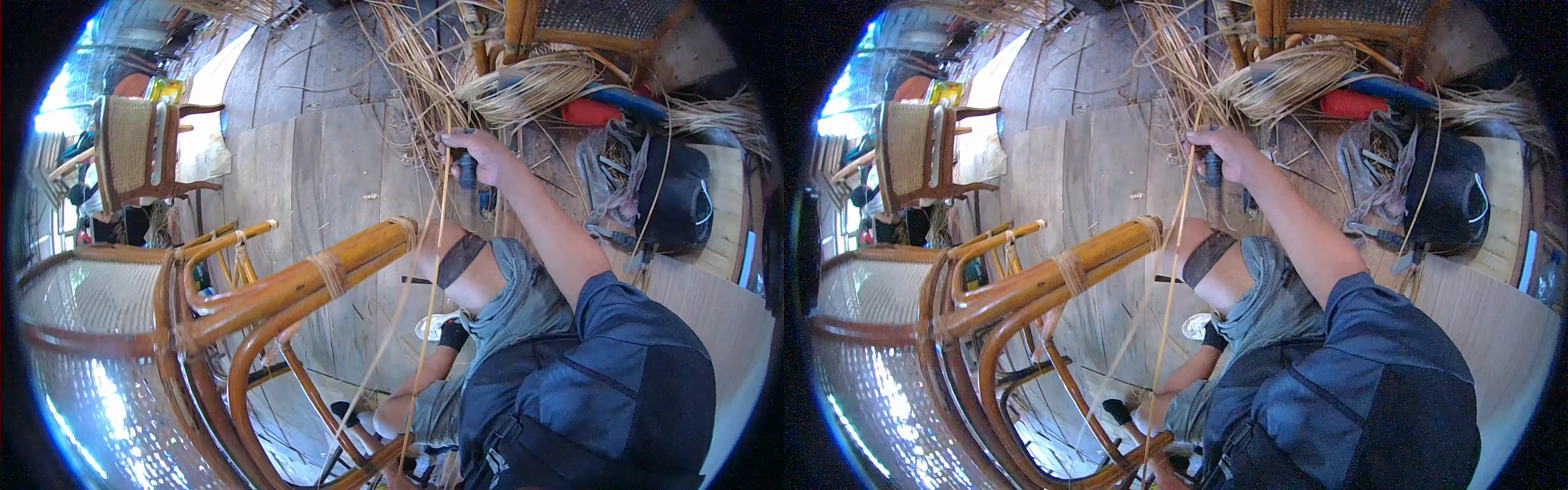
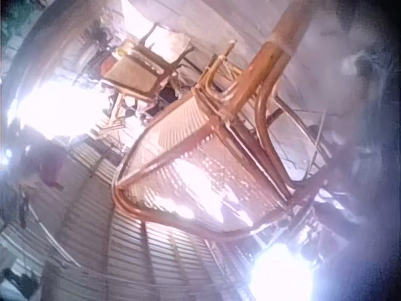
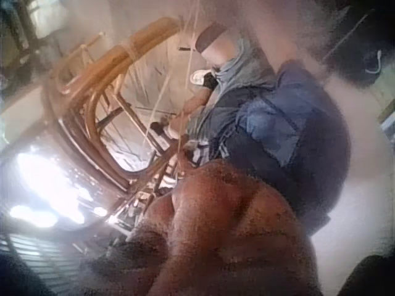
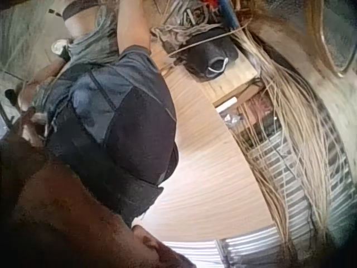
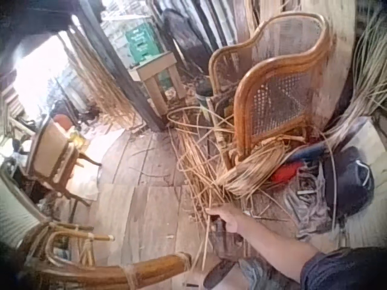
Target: Repairing a rattan chair frame by weaving and securing bamboo or rattan strips.
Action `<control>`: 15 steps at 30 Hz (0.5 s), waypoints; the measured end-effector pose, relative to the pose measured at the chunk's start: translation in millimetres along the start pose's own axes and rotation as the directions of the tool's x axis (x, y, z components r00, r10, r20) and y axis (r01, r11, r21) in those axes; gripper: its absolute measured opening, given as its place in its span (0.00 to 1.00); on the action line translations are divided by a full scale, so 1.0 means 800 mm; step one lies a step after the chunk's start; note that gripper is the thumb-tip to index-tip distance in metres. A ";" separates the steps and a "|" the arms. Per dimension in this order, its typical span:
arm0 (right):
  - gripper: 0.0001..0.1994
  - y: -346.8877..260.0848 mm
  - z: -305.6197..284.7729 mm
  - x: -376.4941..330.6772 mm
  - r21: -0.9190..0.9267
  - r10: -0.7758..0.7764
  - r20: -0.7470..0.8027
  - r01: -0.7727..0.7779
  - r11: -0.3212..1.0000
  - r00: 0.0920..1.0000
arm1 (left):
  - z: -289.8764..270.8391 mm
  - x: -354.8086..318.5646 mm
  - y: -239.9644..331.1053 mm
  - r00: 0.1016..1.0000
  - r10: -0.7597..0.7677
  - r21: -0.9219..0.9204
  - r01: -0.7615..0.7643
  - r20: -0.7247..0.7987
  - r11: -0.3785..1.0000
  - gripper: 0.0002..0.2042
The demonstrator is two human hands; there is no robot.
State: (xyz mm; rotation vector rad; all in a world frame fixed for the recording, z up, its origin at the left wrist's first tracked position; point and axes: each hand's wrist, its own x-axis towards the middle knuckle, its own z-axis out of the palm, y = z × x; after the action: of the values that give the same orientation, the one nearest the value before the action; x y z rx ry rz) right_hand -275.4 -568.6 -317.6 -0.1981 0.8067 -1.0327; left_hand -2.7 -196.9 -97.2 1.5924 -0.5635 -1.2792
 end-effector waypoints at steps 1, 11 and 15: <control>0.06 -0.012 0.011 -0.018 -0.125 -0.013 0.018 0.015 0.992 1.000 | 0.005 -0.003 0.001 0.998 0.058 0.050 -0.058 -0.008 0.997 0.13; 0.08 0.003 0.148 -0.209 -0.205 -0.111 0.250 0.164 0.965 0.962 | 0.070 -0.023 0.012 0.840 0.533 0.542 -0.403 -0.101 0.738 0.20; 0.09 0.061 0.183 -0.299 -0.363 0.064 0.413 0.100 0.926 0.908 | 0.106 -0.021 0.011 0.878 0.479 0.589 -0.384 -0.006 0.711 0.21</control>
State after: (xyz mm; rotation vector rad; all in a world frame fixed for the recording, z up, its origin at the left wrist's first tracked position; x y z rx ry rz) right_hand -204.8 -376.8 -119.4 -0.7370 0.6001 -0.8011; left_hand -84.6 -220.3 -79.0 1.8702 -1.2320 -0.6309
